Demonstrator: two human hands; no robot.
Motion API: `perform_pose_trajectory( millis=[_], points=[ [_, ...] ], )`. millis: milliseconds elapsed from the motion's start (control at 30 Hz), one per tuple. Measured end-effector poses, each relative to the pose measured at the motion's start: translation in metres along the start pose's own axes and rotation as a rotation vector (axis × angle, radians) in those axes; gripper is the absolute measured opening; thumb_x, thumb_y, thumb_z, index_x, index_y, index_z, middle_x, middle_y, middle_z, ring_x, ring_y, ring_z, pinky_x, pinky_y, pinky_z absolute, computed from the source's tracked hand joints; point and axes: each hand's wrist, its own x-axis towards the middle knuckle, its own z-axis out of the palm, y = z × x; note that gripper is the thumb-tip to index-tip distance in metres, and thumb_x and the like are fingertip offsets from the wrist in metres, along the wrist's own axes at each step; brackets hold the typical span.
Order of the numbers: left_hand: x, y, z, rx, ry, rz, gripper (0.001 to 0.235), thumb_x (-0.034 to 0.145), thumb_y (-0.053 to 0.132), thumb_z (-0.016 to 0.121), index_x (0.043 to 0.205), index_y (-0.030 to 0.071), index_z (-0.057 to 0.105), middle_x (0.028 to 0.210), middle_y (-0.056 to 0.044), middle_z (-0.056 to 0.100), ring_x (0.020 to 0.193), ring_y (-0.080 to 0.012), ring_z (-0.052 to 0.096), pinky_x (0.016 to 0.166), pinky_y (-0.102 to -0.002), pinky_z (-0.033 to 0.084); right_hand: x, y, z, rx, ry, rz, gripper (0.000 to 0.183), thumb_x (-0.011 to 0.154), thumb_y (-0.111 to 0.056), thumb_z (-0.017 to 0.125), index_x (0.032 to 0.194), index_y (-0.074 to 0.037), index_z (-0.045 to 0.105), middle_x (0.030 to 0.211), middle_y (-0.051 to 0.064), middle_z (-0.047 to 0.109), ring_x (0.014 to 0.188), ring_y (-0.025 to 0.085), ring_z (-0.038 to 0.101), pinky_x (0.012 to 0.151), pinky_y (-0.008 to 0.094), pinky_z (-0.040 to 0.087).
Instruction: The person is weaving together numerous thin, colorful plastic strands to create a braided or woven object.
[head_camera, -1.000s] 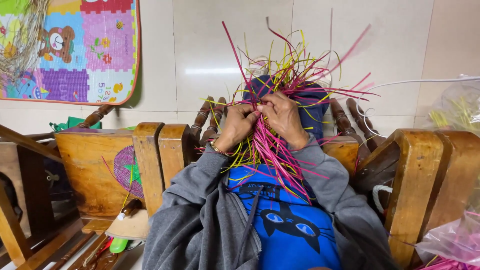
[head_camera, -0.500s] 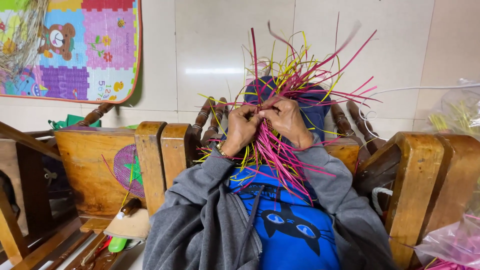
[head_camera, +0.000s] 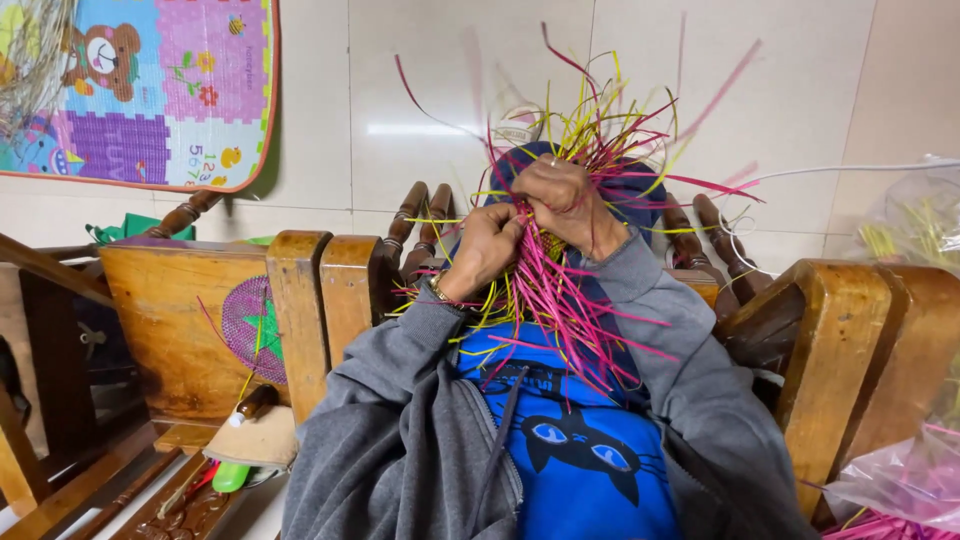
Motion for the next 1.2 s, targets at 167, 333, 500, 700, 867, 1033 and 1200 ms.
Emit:
perform_pose_trajectory(
  millis=[167, 333, 500, 700, 867, 1033, 1200],
  points=[
    [0.001, 0.012, 0.005, -0.046, 0.065, -0.006, 0.016, 0.082, 0.009, 0.059, 0.067, 0.009, 0.064, 0.052, 0.001, 0.049, 0.053, -0.0098, 0.046, 0.048, -0.022, 0.037, 0.011, -0.019, -0.01, 0.082, 0.057, 0.062, 0.02, 0.078, 0.009, 0.063, 0.089, -0.007, 0.067, 0.074, 0.012, 0.062, 0.071, 0.037, 0.062, 0.064, 0.045, 0.05],
    [0.008, 0.01, 0.011, -0.002, 0.182, -0.119, 0.017, 0.08, 0.013, 0.057, 0.066, 0.008, 0.065, 0.05, -0.004, 0.05, 0.052, -0.0151, 0.05, 0.046, -0.028, 0.039, -0.013, -0.025, -0.017, -0.037, 0.15, 0.274, 0.015, 0.081, -0.004, 0.073, 0.094, -0.008, 0.068, 0.072, 0.011, 0.064, 0.068, 0.031, 0.066, 0.061, 0.039, 0.051],
    [0.013, -0.003, 0.006, 0.103, 0.179, -0.173, 0.014, 0.077, 0.017, 0.066, 0.065, 0.008, 0.065, 0.049, -0.004, 0.052, 0.049, -0.0162, 0.055, 0.044, -0.027, 0.041, -0.049, -0.001, -0.005, -0.046, -0.006, 0.312, 0.022, 0.071, -0.004, 0.071, 0.091, -0.015, 0.07, 0.074, 0.01, 0.065, 0.072, 0.037, 0.066, 0.062, 0.045, 0.052],
    [0.003, -0.009, -0.002, 0.084, 0.046, -0.175, 0.02, 0.085, 0.011, 0.052, 0.084, 0.007, 0.072, 0.07, -0.012, 0.066, 0.07, -0.0247, 0.064, 0.067, -0.035, 0.051, -0.037, -0.028, -0.001, 0.003, -0.001, 0.344, 0.016, 0.077, -0.004, 0.069, 0.093, -0.007, 0.068, 0.08, 0.016, 0.063, 0.076, 0.038, 0.065, 0.062, 0.044, 0.054],
    [0.001, 0.017, -0.009, 0.112, -0.007, -0.071, 0.019, 0.088, 0.007, 0.053, 0.089, 0.007, 0.073, 0.078, -0.016, 0.069, 0.081, -0.0291, 0.066, 0.075, -0.04, 0.051, -0.028, -0.033, -0.005, -0.03, -0.041, 0.248, 0.019, 0.081, -0.001, 0.06, 0.098, -0.004, 0.068, 0.086, 0.019, 0.062, 0.084, 0.042, 0.062, 0.073, 0.047, 0.053],
    [-0.009, 0.034, -0.006, 0.075, 0.017, -0.043, 0.023, 0.085, 0.002, 0.052, 0.095, 0.005, 0.073, 0.085, -0.019, 0.07, 0.086, -0.0331, 0.067, 0.08, -0.041, 0.052, -0.029, -0.023, -0.003, -0.009, -0.038, 0.184, 0.023, 0.077, 0.003, 0.063, 0.099, -0.005, 0.068, 0.085, 0.016, 0.061, 0.083, 0.041, 0.062, 0.073, 0.048, 0.052],
    [-0.007, 0.017, 0.001, 0.024, 0.012, -0.056, 0.023, 0.087, 0.005, 0.051, 0.09, 0.007, 0.073, 0.083, -0.015, 0.07, 0.084, -0.0246, 0.065, 0.078, -0.037, 0.052, -0.044, -0.017, 0.01, 0.01, 0.057, 0.114, 0.009, 0.088, -0.011, 0.065, 0.094, -0.011, 0.071, 0.087, 0.011, 0.063, 0.084, 0.034, 0.061, 0.078, 0.042, 0.051]
  ],
)
